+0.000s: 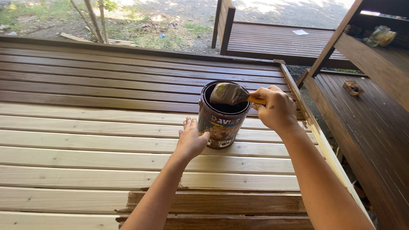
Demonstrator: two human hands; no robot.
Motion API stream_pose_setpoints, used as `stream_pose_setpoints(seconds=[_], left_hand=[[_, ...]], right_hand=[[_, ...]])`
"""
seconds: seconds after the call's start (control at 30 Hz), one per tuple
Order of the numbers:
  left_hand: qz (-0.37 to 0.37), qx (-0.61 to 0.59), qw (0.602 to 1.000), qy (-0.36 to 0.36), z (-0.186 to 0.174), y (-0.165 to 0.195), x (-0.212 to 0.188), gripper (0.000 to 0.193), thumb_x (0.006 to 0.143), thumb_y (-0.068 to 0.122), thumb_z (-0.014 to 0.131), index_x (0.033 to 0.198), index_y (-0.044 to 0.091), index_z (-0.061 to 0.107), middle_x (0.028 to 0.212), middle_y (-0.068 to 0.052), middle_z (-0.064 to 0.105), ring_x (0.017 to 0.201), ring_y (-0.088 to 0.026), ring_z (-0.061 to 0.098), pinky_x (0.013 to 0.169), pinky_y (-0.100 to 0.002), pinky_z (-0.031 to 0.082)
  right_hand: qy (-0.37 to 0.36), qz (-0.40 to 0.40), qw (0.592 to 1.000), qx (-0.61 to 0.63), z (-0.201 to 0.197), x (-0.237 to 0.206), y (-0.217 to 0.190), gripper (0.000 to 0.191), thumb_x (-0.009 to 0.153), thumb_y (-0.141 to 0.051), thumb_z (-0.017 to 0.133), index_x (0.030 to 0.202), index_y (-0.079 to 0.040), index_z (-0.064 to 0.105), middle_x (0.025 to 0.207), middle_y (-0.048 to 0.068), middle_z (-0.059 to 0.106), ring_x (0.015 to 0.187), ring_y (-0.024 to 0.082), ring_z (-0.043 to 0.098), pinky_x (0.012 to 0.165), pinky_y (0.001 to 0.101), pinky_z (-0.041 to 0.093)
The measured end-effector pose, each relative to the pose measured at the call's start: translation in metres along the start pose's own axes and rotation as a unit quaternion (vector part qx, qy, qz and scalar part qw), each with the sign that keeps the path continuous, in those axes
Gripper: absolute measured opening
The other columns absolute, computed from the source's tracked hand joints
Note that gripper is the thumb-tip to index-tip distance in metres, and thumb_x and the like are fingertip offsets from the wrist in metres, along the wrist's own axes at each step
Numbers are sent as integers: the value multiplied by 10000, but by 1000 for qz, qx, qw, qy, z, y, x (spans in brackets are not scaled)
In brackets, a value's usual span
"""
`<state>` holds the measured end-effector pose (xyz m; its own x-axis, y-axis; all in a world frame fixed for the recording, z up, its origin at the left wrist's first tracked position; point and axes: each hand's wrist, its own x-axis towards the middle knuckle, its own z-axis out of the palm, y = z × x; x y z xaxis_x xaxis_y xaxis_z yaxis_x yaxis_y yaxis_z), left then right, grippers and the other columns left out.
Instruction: The person applies brown wood stain to a slatted wooden furniture panel using a wide brush, brushing along the planks. They dip the brush into a can of wood stain and continue coating the remaining bare wood sections of the panel.
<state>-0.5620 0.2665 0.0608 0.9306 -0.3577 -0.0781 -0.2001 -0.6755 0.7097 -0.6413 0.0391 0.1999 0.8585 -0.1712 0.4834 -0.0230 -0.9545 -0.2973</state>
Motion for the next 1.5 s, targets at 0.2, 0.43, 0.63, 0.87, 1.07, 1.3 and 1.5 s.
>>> stream_pose_setpoints(seconds=[0.2, 0.43, 0.63, 0.87, 1.07, 1.3, 1.5], left_hand=[[11, -9, 1000, -20, 17, -1, 0, 920, 897, 370, 602, 1568, -59, 140, 1661, -268, 79, 1572, -334, 25, 1249, -489, 58], [-1, -12, 1000, -3, 33, -19, 2, 893, 890, 359, 613, 1560, -56, 193, 1656, -280, 118, 1572, -347, 57, 1245, -506, 94], [1, -49, 998, 27, 39, -24, 5, 907, 867, 360, 653, 1547, -61, 225, 1639, -296, 151, 1569, -351, 81, 1243, -502, 91], [0, -191, 981, 33, 25, 3, 27, 1263, 609, 239, 876, 1580, -15, 109, 1539, -249, 424, 1464, -303, 383, 1198, -366, 336], [-27, -281, 959, 36, 26, 15, 61, 1569, 457, 251, 1021, 1592, 35, -41, 1536, -196, 449, 1422, -278, 455, 1162, -359, 390], [-27, -341, 939, 17, 27, 5, 85, 1635, 402, 107, 997, 1611, 178, -102, 1548, -139, 447, 1430, -253, 439, 1189, -372, 384], [76, -381, 921, 25, 26, 3, 97, 1541, 394, 67, 998, 1567, 188, 6, 1557, -91, 445, 1439, -242, 427, 1205, -411, 365]], right_hand=[[64, 29, 993, -95, 12, -35, 6, 286, 857, -115, 787, 1124, -217, 789, 982, 96, 686, 820, 285, 701, 716, 407, 579], [67, 91, 992, -62, 32, -48, 14, 300, 824, -138, 797, 1115, -210, 780, 982, 107, 686, 837, 325, 702, 715, 442, 572], [69, 102, 992, -17, 37, -47, 27, 297, 837, -150, 787, 1127, -210, 780, 984, 113, 685, 863, 319, 696, 731, 443, 562], [0, 144, 986, 84, 38, -19, 54, 406, 714, -223, 889, 1108, -218, 792, 897, 67, 757, 774, 238, 722, 679, 384, 550], [-57, 168, 915, 362, 51, 18, 91, 317, 727, -188, 905, 997, -76, 781, 870, 98, 799, 753, 194, 726, 613, 303, 583], [-74, 282, 784, 548, 93, 11, 81, 231, 855, -125, 746, 1055, -115, 630, 1002, 108, 737, 921, 194, 727, 658, 329, 651], [-28, 217, 778, 589, 107, 6, 49, 171, 933, -122, 685, 1090, -102, 618, 1047, 122, 734, 994, 185, 710, 720, 369, 640]])
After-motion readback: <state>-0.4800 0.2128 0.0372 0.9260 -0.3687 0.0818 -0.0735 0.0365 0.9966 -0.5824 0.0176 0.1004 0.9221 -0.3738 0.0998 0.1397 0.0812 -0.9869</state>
